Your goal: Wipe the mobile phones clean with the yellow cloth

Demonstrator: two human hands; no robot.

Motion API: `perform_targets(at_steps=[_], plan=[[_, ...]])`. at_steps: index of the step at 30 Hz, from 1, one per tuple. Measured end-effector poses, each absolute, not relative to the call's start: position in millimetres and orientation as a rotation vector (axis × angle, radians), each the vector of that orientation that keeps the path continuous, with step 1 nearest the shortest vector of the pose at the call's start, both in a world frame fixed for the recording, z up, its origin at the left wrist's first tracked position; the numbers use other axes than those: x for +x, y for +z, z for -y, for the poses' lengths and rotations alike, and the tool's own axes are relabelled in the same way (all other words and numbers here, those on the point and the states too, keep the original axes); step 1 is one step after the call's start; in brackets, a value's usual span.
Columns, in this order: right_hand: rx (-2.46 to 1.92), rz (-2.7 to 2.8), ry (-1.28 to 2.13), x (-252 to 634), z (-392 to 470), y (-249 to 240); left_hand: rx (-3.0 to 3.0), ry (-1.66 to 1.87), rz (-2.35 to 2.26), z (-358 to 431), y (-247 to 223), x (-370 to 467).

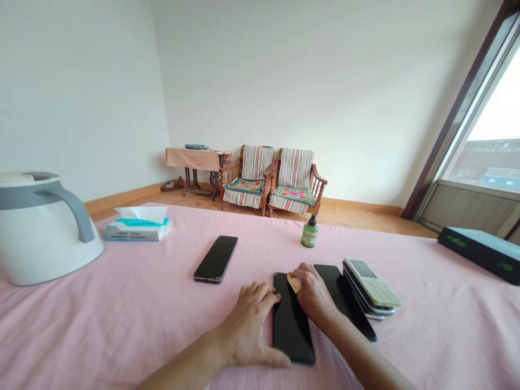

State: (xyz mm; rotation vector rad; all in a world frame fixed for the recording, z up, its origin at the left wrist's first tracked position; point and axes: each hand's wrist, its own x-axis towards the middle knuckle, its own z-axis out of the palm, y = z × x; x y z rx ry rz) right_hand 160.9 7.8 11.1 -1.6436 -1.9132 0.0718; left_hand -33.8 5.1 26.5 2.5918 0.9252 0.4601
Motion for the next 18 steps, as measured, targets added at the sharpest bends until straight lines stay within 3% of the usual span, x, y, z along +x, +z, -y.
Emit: perform_targets(at_steps=[18], plan=[[-1.768,1.901,0.0,166,1,9,2.605,0.507,-0.924,-4,21,-34]])
